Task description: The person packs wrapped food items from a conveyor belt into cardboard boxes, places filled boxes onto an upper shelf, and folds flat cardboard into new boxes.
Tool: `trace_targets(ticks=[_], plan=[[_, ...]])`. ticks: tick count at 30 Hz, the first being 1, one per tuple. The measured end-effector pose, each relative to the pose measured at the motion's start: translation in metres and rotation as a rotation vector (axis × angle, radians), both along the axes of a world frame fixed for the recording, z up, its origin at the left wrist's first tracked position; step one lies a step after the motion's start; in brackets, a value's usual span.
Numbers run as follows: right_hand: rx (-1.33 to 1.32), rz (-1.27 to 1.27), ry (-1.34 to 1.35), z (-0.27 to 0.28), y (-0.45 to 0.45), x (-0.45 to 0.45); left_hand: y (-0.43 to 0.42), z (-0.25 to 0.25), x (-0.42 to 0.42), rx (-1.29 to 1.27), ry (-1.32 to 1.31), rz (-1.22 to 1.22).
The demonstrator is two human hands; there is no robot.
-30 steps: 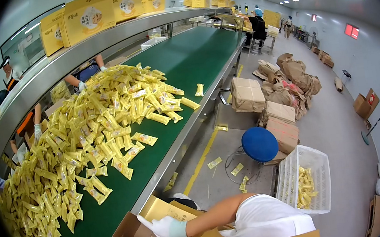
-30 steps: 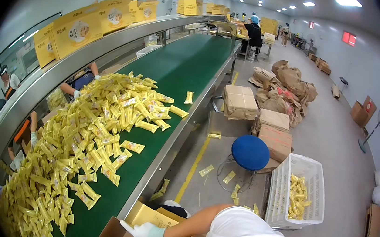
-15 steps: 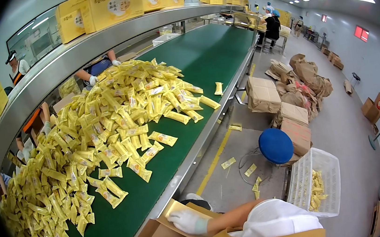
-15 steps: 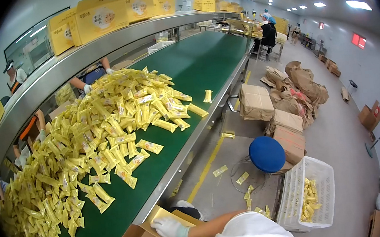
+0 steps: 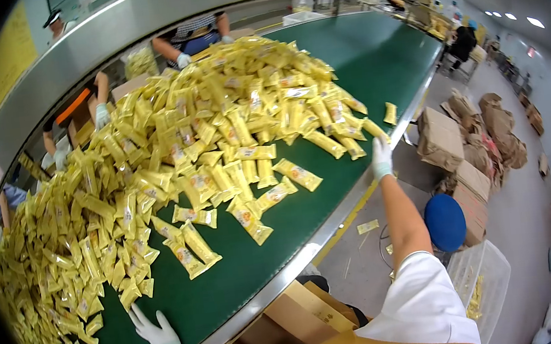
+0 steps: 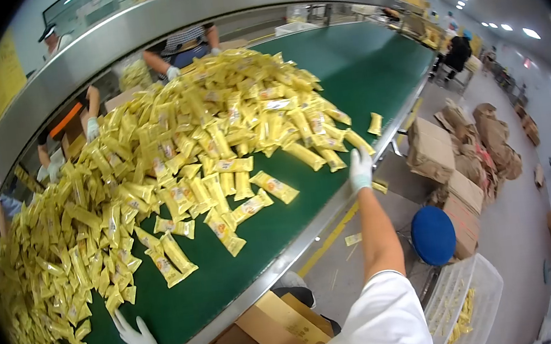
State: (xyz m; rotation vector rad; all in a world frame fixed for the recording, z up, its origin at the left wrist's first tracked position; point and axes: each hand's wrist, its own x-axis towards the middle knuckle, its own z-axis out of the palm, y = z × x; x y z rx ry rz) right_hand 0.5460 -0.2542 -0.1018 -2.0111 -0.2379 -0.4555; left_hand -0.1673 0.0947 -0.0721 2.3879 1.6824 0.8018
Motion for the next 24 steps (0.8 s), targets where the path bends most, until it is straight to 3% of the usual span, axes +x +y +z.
trace_targets(ticks=[1, 7, 9, 11, 13, 20, 23, 24], plan=[[0.069, 0.129, 0.07, -0.009, 0.0, 0.02, 0.002, -0.001, 0.005, -0.004, -0.007, -0.042], [0.07, 0.345, 0.335, 0.014, 0.074, 0.025, 0.023, -0.002, 0.02, -0.017, -0.024, -0.108], [0.027, 0.636, 0.183, 0.005, 0.118, 0.017, 0.03, 0.002, 0.025, -0.077, 0.034, -0.17], [-0.119, 0.778, 0.084, -0.007, 0.189, -0.025, 0.03, 0.004, 0.039, -0.12, -0.03, -0.116], [-0.404, 0.786, -0.079, 0.017, 0.235, -0.082, 0.032, 0.004, 0.047, -0.12, -0.057, -0.102], [-0.244, 1.145, -0.115, 0.022, 0.334, -0.204, 0.03, 0.012, 0.052, -0.089, -0.045, -0.134], [-0.319, 1.185, -0.247, 0.013, 0.36, -0.269, 0.031, 0.012, 0.048, -0.103, -0.132, -0.158], [-0.503, 1.295, -0.174, 0.029, 0.364, -0.292, 0.031, 0.01, 0.046, -0.083, -0.136, -0.166]])
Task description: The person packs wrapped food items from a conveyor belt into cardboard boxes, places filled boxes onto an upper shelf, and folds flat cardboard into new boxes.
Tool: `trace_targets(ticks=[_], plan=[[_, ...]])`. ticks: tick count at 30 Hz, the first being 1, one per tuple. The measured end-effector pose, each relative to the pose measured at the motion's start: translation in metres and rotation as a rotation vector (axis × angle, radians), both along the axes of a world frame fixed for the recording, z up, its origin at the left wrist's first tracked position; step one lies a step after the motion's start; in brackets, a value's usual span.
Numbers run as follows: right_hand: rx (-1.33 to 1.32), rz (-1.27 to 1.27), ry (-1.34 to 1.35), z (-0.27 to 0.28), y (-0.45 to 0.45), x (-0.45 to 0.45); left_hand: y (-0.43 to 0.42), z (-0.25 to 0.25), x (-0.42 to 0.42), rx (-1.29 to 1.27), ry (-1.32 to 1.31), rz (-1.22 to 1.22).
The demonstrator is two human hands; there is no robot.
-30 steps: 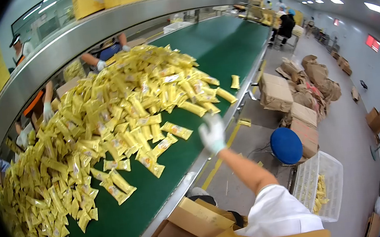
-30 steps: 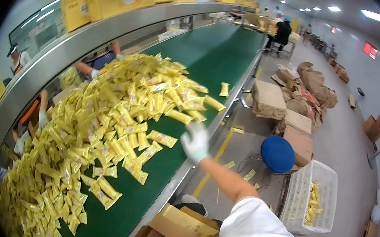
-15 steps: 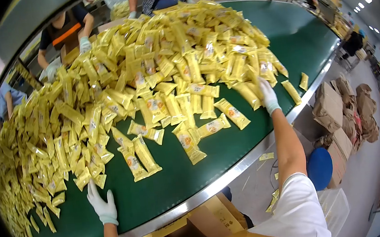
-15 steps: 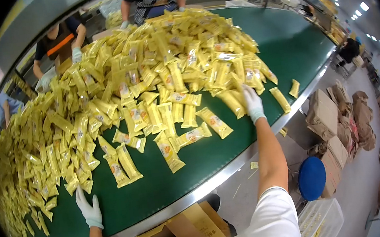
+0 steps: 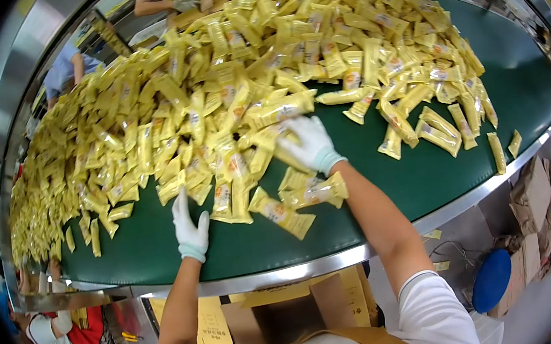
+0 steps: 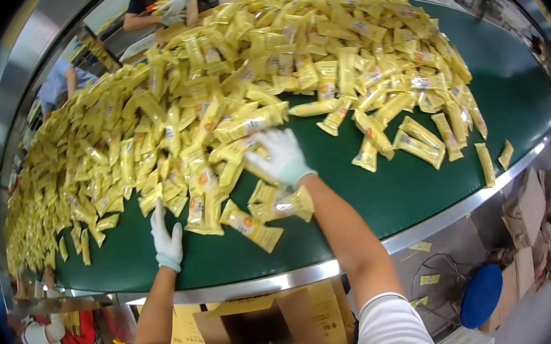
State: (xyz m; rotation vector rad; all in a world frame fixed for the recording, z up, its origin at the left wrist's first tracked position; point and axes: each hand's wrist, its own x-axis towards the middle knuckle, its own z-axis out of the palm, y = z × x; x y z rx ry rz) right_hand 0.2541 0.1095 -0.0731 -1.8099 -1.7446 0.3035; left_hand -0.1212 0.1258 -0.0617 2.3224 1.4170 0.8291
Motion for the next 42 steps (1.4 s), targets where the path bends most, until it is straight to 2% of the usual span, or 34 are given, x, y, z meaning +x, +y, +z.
trace_targets(ticks=[1, 3, 5, 6, 9, 11, 12, 13, 14, 15, 16, 17, 21, 22, 25, 26, 28, 29, 30, 31, 33, 35, 38, 39, 41, 42], plan=[[-0.048, 0.061, 0.033, 0.004, 0.004, -0.031, 0.001, -0.003, -0.003, 0.019, -0.007, -0.008], [0.018, 0.172, 0.272, -0.005, 0.011, -0.086, 0.001, -0.009, -0.005, 0.085, -0.078, 0.022], [0.031, 0.242, 0.181, -0.003, 0.019, -0.117, 0.013, -0.037, -0.025, -0.06, -0.173, 0.157], [0.071, 0.371, 0.536, -0.01, 0.024, -0.126, 0.013, -0.038, -0.024, -0.069, -0.167, 0.236], [-0.13, 0.354, 0.386, 0.004, 0.019, -0.11, 0.008, -0.026, -0.015, 0.081, -0.148, 0.155], [-0.195, 0.353, 0.46, 0.011, 0.006, -0.099, 0.011, -0.022, -0.016, 0.015, -0.163, 0.101], [-0.267, 0.346, 0.598, 0.021, -0.005, -0.094, 0.011, -0.019, -0.016, 0.051, -0.163, 0.064], [-0.296, 0.303, 0.621, 0.019, -0.011, -0.092, 0.01, -0.016, -0.013, 0.088, -0.165, 0.027], [-0.274, 0.291, 0.441, 0.014, -0.018, -0.089, 0.007, -0.017, -0.013, 0.197, -0.082, 0.016], [-0.252, 0.279, 0.264, 0.007, -0.028, -0.087, 0.006, -0.024, -0.016, 0.18, -0.068, -0.003], [-0.151, 0.354, 0.242, 0.008, -0.039, -0.085, 0.003, -0.016, -0.016, 0.155, -0.027, -0.051], [-0.048, 0.325, 0.123, 0.009, -0.055, -0.086, 0.0, -0.006, -0.016, 0.134, 0.013, -0.101], [0.032, 0.214, 0.07, 0.001, -0.087, -0.079, -0.007, 0.015, -0.021, 0.116, 0.09, -0.188], [0.035, 0.197, 0.057, 0.003, -0.097, -0.074, -0.008, 0.022, -0.022, 0.013, 0.145, -0.182], [0.086, 0.154, -0.092, -0.001, -0.132, -0.057, -0.029, 0.054, -0.02, 0.04, 0.471, -0.144], [0.037, 0.105, -0.028, -0.001, -0.145, -0.054, -0.04, 0.06, -0.018, 0.089, 0.55, -0.093], [-0.058, 0.012, 0.099, 0.021, -0.167, -0.056, -0.055, 0.063, -0.021, 0.183, 0.501, -0.268], [-0.027, 0.043, 0.078, 0.034, -0.171, -0.061, -0.063, 0.063, -0.023, 0.229, 0.477, -0.354], [0.002, 0.073, 0.059, 0.05, -0.176, -0.071, -0.071, 0.051, -0.02, 0.162, 0.464, -0.36], [0.03, 0.101, 0.041, 0.062, -0.179, -0.081, -0.077, 0.047, -0.017, 0.211, 0.464, -0.315], [0.005, 0.313, 0.027, 0.081, -0.176, -0.106, -0.078, 0.046, -0.011, 0.252, 0.477, -0.302], [0.056, 0.455, -0.116, 0.073, -0.168, -0.126, -0.075, 0.05, -0.007, 0.182, 0.501, -0.359], [-0.143, 0.482, -0.396, 0.067, -0.157, -0.139, -0.071, 0.05, -0.015, 0.123, 0.54, -0.384], [-0.157, 0.536, -0.42, 0.066, -0.155, -0.138, -0.07, 0.053, -0.019, 0.111, 0.553, -0.383], [-0.187, 0.64, -0.469, 0.065, -0.153, -0.131, -0.072, 0.06, -0.035, -0.107, 0.457, -0.322], [-0.192, 0.596, -0.335, 0.07, -0.154, -0.128, -0.075, 0.066, -0.039, -0.215, 0.406, -0.292]])
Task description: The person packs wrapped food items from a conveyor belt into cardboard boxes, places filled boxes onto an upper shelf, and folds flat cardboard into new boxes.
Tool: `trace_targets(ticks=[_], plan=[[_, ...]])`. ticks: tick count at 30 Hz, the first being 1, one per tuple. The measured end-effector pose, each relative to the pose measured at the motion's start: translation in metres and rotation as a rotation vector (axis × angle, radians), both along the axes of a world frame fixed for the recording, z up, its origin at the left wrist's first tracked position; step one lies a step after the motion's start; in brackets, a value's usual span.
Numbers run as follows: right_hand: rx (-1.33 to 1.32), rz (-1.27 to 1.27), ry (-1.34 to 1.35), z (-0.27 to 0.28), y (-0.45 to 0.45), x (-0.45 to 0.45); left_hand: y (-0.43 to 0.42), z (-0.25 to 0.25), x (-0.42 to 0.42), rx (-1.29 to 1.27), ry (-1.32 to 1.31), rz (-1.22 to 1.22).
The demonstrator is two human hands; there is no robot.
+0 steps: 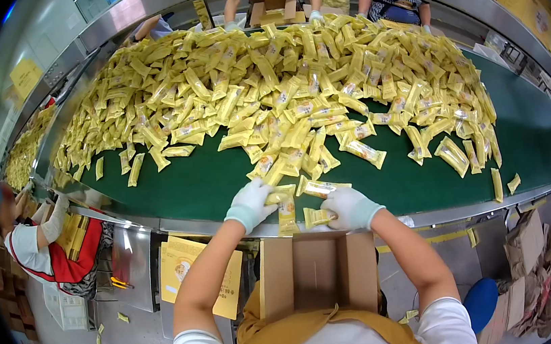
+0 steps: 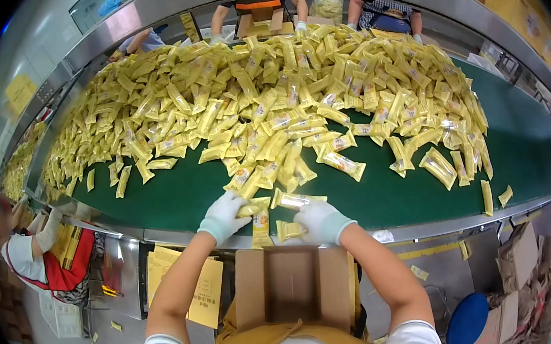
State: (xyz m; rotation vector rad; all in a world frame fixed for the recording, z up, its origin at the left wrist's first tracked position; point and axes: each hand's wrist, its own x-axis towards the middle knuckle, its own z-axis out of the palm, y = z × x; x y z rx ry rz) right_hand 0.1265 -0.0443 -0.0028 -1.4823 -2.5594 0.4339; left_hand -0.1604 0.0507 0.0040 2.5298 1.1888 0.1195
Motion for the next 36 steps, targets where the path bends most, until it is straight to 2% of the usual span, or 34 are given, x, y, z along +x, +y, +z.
trace_targets(ticks=[2, 4, 7, 8, 10, 12, 15, 16, 17, 19, 21, 23, 25, 26, 30, 33, 36], plan=[[-0.063, -0.123, 0.242, 0.023, -0.004, 0.005, -0.014, 0.007, 0.003, 0.038, -0.112, 0.161], [0.016, -0.269, 0.239, 0.041, 0.008, 0.001, -0.03, 0.026, 0.02, 0.01, -0.146, 0.322], [0.091, -0.347, 0.099, 0.012, 0.033, -0.011, -0.033, 0.031, 0.06, -0.188, 0.063, 0.475], [0.066, -0.34, 0.017, -0.009, 0.037, -0.016, -0.032, 0.023, 0.068, -0.226, 0.176, 0.467], [0.039, -0.345, -0.127, -0.022, 0.037, -0.027, -0.031, 0.018, 0.067, -0.195, 0.223, 0.396], [-0.083, -0.264, -0.075, -0.021, 0.034, -0.011, -0.036, 0.013, 0.063, -0.152, 0.25, 0.364], [-0.277, -0.153, -0.032, 0.005, 0.029, 0.032, -0.028, -0.002, 0.037, -0.334, 0.219, 0.2], [-0.24, -0.216, 0.054, 0.018, 0.028, 0.046, -0.029, 0.012, 0.03, -0.366, 0.168, 0.19], [-0.204, -0.278, 0.14, 0.029, 0.029, 0.059, -0.022, 0.014, 0.028, -0.28, 0.103, 0.245], [-0.097, -0.529, 0.094, 0.051, 0.041, 0.077, -0.007, 0.018, 0.026, -0.117, -0.025, 0.363], [0.041, -0.697, -0.013, 0.044, 0.063, 0.091, 0.015, 0.02, 0.036, 0.02, -0.134, 0.437], [-0.025, -0.79, -0.075, 0.021, 0.081, 0.095, 0.033, 0.023, 0.058, -0.022, 0.002, 0.48], [-0.055, -0.843, -0.101, -0.011, 0.086, 0.091, 0.051, 0.002, 0.079, -0.045, 0.174, 0.474], [-0.019, -0.885, -0.137, -0.02, 0.089, 0.089, 0.054, -0.007, 0.086, 0.022, 0.197, 0.486], [0.028, -0.798, -0.229, -0.024, 0.083, 0.09, 0.059, -0.023, 0.085, 0.025, 0.22, 0.45], [-0.002, -0.711, -0.24, -0.014, 0.062, 0.095, 0.042, 0.025, 0.072, -0.046, 0.298, 0.347], [0.099, -0.667, -0.3, -0.027, 0.025, 0.113, 0.043, -0.022, 0.03, 0.263, 0.294, 0.186]])
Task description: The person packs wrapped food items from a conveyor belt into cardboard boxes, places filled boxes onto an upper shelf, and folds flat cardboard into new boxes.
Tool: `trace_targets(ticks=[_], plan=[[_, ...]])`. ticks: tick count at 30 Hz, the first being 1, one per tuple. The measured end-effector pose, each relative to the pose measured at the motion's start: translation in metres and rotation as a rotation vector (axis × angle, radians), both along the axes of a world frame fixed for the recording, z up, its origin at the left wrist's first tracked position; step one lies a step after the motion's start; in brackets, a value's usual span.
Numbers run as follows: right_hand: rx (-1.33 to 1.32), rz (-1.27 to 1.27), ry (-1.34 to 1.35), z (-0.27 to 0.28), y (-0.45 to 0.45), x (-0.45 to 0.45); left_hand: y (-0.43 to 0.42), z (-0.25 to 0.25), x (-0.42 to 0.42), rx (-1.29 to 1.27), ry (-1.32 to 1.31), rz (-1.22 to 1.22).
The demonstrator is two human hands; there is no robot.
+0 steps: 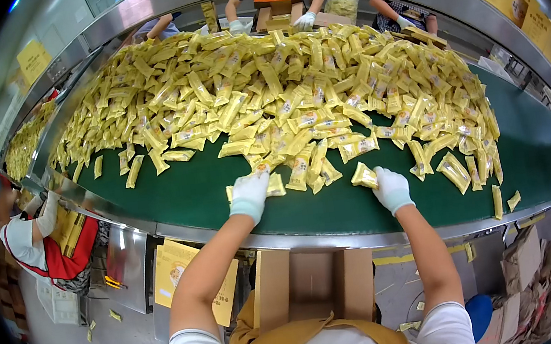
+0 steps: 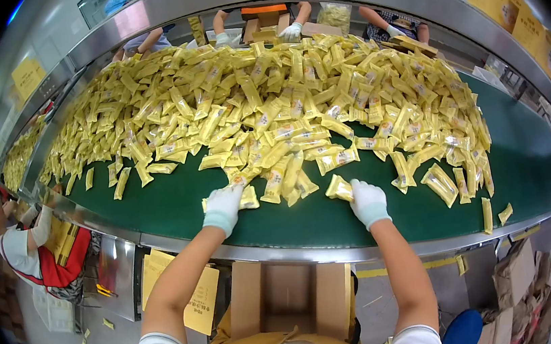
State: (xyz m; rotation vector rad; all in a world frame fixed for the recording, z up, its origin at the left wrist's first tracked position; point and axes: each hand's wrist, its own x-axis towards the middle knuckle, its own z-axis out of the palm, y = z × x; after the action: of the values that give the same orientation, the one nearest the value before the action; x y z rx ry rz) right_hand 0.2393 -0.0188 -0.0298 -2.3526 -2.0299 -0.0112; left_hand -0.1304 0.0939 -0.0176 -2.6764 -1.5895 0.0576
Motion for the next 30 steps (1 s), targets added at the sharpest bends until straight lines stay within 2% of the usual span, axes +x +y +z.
trace_targets(ticks=[2, 4, 5, 7, 10, 13, 14, 18, 21, 22, 24, 25, 27, 28, 30], plan=[[0.111, 0.056, -0.06, -0.007, -0.025, -0.004, -0.009, -0.019, -0.024, 0.121, 0.076, -0.117], [0.305, 0.168, -0.115, 0.001, -0.048, -0.02, -0.033, -0.018, -0.028, 0.248, -0.011, -0.188], [0.281, 0.161, -0.056, 0.009, -0.058, -0.031, -0.043, -0.018, -0.03, 0.316, -0.054, -0.225], [0.354, 0.152, -0.117, 0.012, -0.069, -0.045, -0.047, -0.007, -0.03, 0.17, 0.018, -0.205], [0.244, 0.098, -0.052, 0.002, -0.06, -0.026, -0.037, 0.031, -0.034, -0.093, 0.001, -0.14], [-0.343, -0.071, 0.033, 0.047, -0.029, -0.021, -0.028, 0.01, -0.042, 0.04, 0.005, -0.188], [-0.434, -0.015, 0.004, 0.044, -0.016, -0.014, -0.029, 0.011, -0.04, -0.044, 0.043, -0.198], [-0.171, 0.15, 0.042, 0.048, 0.033, 0.001, -0.042, 0.003, -0.045, -0.128, 0.063, -0.179], [-0.096, 0.242, 0.188, 0.032, 0.082, 0.022, -0.042, 0.036, -0.037, -0.301, 0.025, -0.064], [-0.173, 0.243, 0.175, 0.033, 0.093, 0.02, -0.038, 0.052, -0.033, -0.435, -0.114, 0.05], [-0.324, 0.241, 0.142, 0.035, 0.11, 0.016, -0.017, 0.06, -0.028, -0.589, -0.548, 0.063], [-0.314, 0.22, 0.158, 0.037, 0.111, 0.012, -0.008, 0.063, -0.026, -0.66, -0.768, 0.064], [-0.3, 0.168, 0.189, 0.04, 0.105, 0.002, 0.021, 0.026, -0.016, -0.318, -0.692, 0.079], [-0.336, 0.122, 0.242, 0.049, 0.099, -0.002, 0.029, 0.039, -0.003, -0.315, -0.559, 0.069], [-0.358, 0.093, 0.196, 0.053, 0.089, -0.007, 0.052, 0.037, 0.015, -0.544, -0.381, 0.096]])
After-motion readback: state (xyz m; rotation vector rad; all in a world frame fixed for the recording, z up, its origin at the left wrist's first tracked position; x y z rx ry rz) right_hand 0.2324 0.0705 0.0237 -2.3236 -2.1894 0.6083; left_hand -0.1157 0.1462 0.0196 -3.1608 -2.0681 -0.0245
